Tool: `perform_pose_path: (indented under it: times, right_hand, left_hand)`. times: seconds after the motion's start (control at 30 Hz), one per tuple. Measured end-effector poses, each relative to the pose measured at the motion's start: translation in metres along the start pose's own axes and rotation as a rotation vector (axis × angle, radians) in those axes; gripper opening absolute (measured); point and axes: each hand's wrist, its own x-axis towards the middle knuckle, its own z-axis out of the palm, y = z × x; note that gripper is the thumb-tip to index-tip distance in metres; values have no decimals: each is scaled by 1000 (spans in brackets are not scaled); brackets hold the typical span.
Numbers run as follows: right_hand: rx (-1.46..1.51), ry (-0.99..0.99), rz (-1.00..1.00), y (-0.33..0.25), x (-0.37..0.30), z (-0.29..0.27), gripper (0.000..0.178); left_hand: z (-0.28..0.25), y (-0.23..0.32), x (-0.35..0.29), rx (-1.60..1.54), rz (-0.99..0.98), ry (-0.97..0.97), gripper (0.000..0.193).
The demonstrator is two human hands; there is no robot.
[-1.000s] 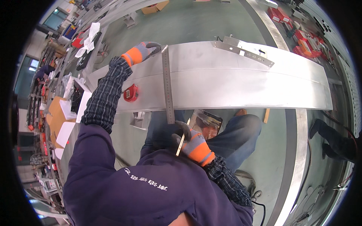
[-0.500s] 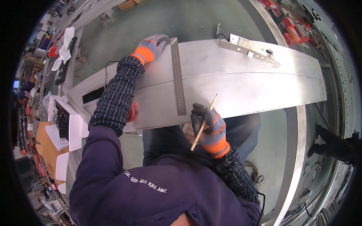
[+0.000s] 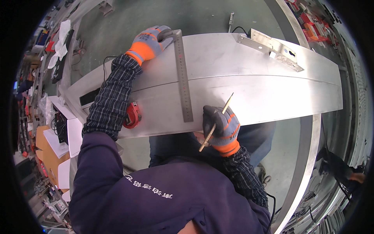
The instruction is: The person measures and marks a large metal sheet using a ruler and pencil, then positions a metal bracket and a black electronic device on the sheet. They handle wires and a small blue device, aligning components on the workbench.
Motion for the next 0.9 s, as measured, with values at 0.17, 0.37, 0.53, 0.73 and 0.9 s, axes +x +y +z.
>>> perform_pose_path:
  times: [0.17,0.37,0.53,0.73,0.9]
  right_hand:
    - [-30,111,-100,17,-8,11,52]
    - [11,85,-85,10,-6,8,54]
    - [-8,97,-33,6,-8,9,33]
    - [-5,39,-98,15,-11,7,67]
    - [-52,-8,-113,13,-7,6,51]
  left_hand:
    - [19,-22,1,24,19,108,48]
    - [19,-13,3,-47,36,80,48]
    - [7,15,11,-60,-4,-36,50]
    - [3,9,6,13,-33,-79,56]
    - [-2,19,-5,7,-94,-31,55]
